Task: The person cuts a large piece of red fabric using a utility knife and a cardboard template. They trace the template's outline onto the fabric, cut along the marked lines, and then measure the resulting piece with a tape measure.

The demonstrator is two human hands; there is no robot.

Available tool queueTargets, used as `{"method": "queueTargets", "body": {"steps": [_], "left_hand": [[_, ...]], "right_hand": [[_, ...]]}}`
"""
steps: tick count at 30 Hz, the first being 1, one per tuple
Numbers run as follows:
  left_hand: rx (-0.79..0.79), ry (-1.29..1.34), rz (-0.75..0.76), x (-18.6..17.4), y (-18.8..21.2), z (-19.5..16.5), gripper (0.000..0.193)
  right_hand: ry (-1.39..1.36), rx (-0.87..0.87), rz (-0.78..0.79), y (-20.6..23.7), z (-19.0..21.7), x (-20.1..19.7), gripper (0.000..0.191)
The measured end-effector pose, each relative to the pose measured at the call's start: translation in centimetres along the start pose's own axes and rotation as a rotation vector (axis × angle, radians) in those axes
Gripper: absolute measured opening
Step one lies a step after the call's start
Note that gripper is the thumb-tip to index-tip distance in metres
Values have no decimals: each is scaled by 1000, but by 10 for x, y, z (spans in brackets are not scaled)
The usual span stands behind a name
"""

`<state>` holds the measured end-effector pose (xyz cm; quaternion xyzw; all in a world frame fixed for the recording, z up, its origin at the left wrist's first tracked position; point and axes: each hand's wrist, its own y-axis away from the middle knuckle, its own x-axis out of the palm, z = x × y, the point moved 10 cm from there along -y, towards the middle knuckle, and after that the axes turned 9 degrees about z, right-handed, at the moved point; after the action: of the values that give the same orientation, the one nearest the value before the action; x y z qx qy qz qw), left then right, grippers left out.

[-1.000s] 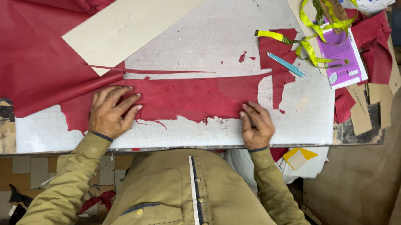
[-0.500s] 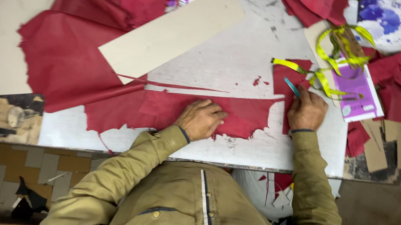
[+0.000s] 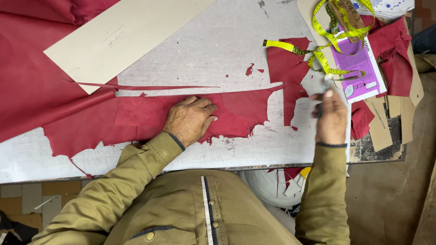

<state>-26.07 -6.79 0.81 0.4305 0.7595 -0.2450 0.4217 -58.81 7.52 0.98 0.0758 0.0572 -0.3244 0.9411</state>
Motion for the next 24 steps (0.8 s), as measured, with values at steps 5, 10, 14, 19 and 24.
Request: {"method": "queueTargets", "body": {"steps": [5,10,14,19,24], "left_hand": [[12,-77,-4,-4,-4,-3,47],[1,-62,30,1,-6,-1,50],[-6,-66,29,5,-7,3,62],[-7,-61,54,7,-8,9,61],[0,-51,68,8,-8,11,64]], "right_hand": [[222,-86,183,72,-15,140,23],[676,-398,28,88,30,202,39],[740,-319,11,72,38,217,35],[754,-295,31,69,34,227,35],[770,-278,74,64,31,231,31]]}}
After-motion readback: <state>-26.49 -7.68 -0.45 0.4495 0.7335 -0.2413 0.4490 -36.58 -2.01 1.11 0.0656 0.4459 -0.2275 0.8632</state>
